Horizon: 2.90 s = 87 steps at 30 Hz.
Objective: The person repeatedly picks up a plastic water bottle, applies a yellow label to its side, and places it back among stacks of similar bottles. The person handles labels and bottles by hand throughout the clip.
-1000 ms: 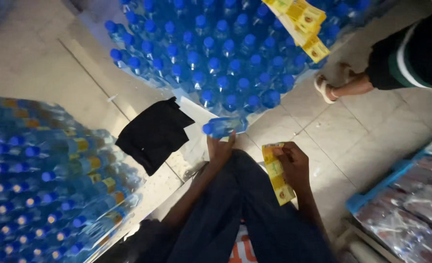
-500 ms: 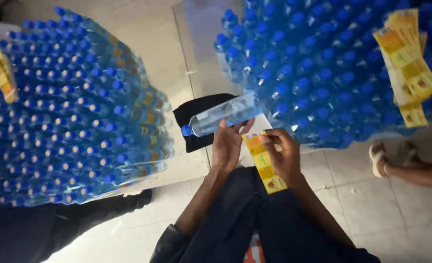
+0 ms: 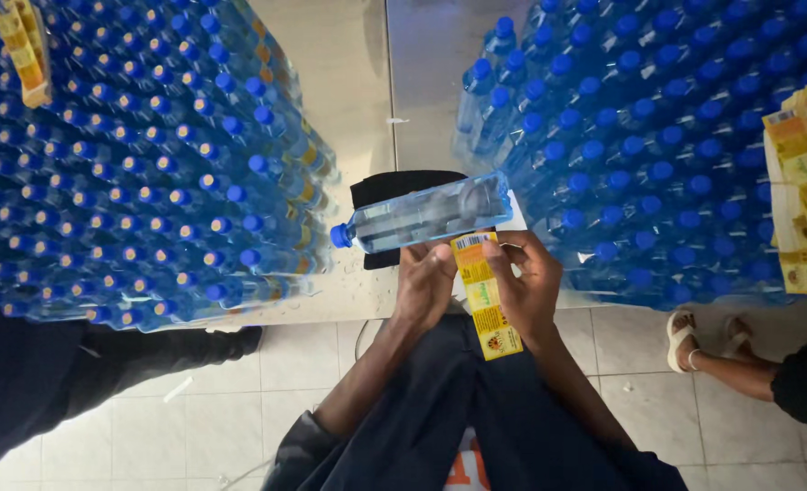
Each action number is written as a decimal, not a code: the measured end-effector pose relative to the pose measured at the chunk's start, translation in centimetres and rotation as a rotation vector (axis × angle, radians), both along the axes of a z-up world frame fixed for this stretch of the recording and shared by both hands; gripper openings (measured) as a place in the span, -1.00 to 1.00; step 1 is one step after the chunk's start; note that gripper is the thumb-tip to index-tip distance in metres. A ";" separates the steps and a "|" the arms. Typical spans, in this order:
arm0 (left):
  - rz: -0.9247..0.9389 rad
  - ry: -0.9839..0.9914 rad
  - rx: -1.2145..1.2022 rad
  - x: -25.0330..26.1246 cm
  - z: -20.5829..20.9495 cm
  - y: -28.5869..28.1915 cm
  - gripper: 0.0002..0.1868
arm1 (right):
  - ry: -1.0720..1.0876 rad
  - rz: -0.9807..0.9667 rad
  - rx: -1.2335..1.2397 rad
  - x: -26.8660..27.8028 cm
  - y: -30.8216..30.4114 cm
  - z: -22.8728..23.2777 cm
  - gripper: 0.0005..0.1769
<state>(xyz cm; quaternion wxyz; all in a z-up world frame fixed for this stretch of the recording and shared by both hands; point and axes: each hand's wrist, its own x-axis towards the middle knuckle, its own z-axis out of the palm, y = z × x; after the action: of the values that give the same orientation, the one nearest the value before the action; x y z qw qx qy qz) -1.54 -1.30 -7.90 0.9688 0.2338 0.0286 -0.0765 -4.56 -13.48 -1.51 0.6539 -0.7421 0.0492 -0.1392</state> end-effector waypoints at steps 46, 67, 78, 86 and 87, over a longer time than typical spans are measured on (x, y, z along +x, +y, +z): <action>0.063 0.037 0.218 2.8 10.0 0.9 -0.73 | -0.045 -0.049 0.020 2.8 1.5 -0.6 -0.78; 0.026 0.085 0.506 4.3 0.7 2.5 -0.70 | -0.327 -0.060 -0.772 4.2 -2.8 6.0 -0.48; -0.631 -0.621 1.145 11.3 6.3 6.8 -0.27 | 0.374 0.655 -0.278 9.0 -5.1 -2.9 0.03; 0.372 -0.806 1.846 9.7 6.3 8.0 -0.36 | 0.194 0.241 0.493 7.7 1.3 -8.8 -0.29; 0.596 -0.578 1.542 7.9 7.2 8.1 -0.54 | 0.153 0.150 0.451 7.5 2.0 -7.2 -0.40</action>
<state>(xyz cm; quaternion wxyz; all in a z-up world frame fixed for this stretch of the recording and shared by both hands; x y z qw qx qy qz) 6.33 6.80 -0.70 0.4898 0.8168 -0.1143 0.2826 2.90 -11.48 -8.67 0.8059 -0.5872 0.0731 -0.0193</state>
